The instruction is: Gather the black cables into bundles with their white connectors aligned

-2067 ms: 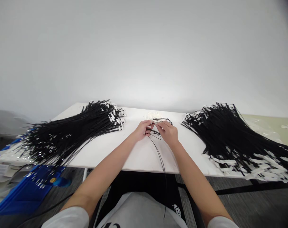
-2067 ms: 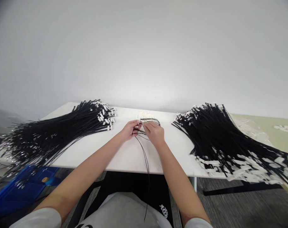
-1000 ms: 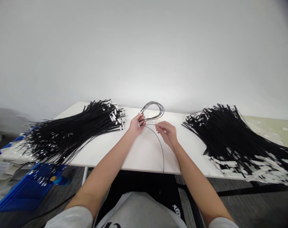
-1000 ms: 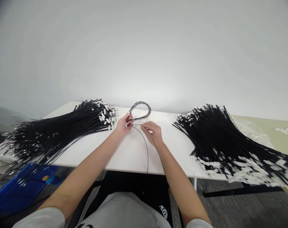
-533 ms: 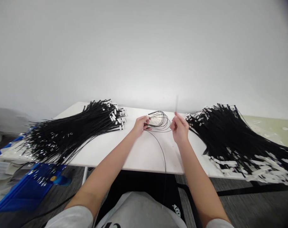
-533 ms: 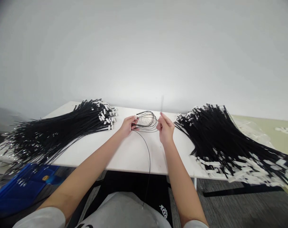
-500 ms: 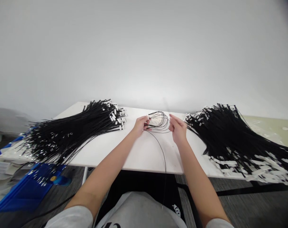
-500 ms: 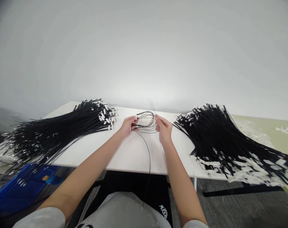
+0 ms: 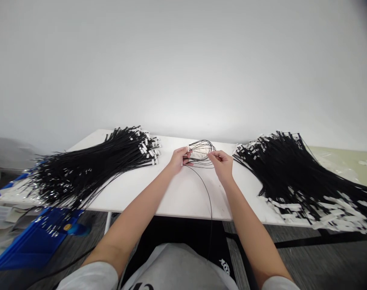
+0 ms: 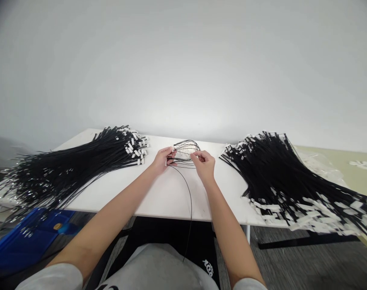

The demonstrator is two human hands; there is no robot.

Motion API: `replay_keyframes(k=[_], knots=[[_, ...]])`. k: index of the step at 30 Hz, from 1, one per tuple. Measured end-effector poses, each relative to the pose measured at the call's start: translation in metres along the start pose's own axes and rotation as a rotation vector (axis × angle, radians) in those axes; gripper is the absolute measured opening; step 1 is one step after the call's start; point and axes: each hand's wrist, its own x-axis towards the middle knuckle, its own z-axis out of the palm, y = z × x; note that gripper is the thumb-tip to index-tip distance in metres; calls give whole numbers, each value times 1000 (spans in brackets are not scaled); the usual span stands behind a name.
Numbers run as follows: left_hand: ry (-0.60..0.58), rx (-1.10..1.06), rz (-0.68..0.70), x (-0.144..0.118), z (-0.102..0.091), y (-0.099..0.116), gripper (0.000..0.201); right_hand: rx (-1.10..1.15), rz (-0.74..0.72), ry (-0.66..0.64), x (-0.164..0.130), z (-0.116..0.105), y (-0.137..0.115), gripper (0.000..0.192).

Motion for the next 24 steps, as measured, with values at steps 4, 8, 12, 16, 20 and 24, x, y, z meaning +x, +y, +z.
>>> replay_keyframes(k=[4, 8, 12, 16, 20, 24], knots=[[-2, -10, 10, -1, 1, 1, 30, 22, 10, -11, 0, 0, -1, 15], [5, -9, 0, -2, 2, 2, 31, 6, 8, -16, 0, 1, -1, 14], [-9, 11, 5, -2, 2, 1, 30, -41, -6, -9, 0, 0, 0, 16], [-26, 39, 14, -2, 1, 0, 30, -183, -73, 44, -2, 0, 0, 17], [-22, 59, 12, -1, 1, -2, 30, -376, -247, 58, -3, 1, -1, 15], [-33, 81, 12, -2, 3, -3, 29, -580, -405, 14, -5, 2, 4, 19]])
